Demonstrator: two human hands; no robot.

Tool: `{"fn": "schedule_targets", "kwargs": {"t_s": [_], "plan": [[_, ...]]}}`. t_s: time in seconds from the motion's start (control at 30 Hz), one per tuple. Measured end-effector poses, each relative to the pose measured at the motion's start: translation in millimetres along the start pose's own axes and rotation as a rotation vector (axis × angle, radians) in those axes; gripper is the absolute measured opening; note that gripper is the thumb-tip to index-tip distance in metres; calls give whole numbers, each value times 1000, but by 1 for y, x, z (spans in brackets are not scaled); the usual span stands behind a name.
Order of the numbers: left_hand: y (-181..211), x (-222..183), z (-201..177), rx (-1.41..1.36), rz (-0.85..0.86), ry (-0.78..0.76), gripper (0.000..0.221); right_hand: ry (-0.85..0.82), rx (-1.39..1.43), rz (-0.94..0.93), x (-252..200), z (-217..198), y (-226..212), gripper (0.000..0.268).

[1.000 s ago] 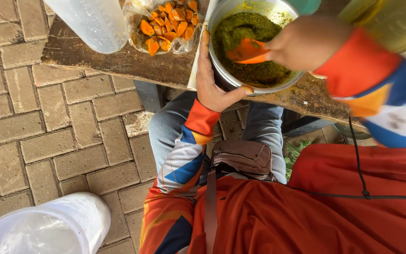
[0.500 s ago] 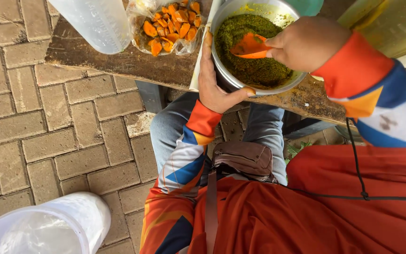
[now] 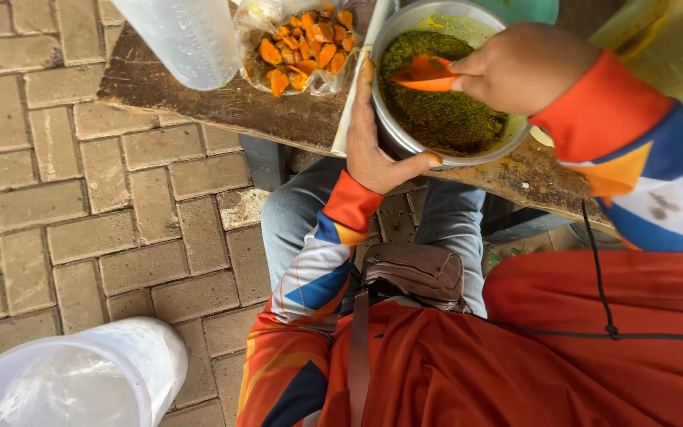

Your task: Mixing a green herbal paste in a bowl and adding a yellow liquid.

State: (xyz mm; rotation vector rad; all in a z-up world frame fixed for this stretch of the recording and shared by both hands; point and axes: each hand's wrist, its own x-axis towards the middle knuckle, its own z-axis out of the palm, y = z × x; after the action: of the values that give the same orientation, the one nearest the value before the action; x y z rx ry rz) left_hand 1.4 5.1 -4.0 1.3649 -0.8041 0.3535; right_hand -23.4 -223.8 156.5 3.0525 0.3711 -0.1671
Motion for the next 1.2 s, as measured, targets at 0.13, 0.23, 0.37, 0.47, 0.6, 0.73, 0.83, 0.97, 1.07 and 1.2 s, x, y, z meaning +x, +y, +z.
{"fn": "schedule_targets", "kwargs": {"t_s": [0.13,0.23,0.37,0.47,0.6,0.73,0.83,0.97,1.07,1.2], "plan": [[0,3,1,-1,3,-6,141,-37,-266,41,-7,-33,6,31],[-3,-1,1,3,7,21,140,-12,49,38,-9,-51,-1,34],[2,2,0,-24,-2,-11,142,-45,-33,149,-6,-14,5,32],[2,2,-1,-15,4,-10,141,123,-29,-61,-8,-3,14,32],[1,3,1,23,8,-7,140,71,-292,78,-31,-59,-16,33],[2,0,-2,-21,-12,-4,142,262,-540,104,-53,-66,-24,20],[3,1,0,-46,-14,-12,143,407,-669,112,-65,-25,17,16],[1,2,-1,1,-39,-16,142,420,-637,130,-36,-34,-4,15],[1,3,0,12,-2,-15,140,447,-653,91,-23,-32,3,18],[4,5,2,-11,-4,-7,136,397,-417,-37,-6,-30,7,29]]}}
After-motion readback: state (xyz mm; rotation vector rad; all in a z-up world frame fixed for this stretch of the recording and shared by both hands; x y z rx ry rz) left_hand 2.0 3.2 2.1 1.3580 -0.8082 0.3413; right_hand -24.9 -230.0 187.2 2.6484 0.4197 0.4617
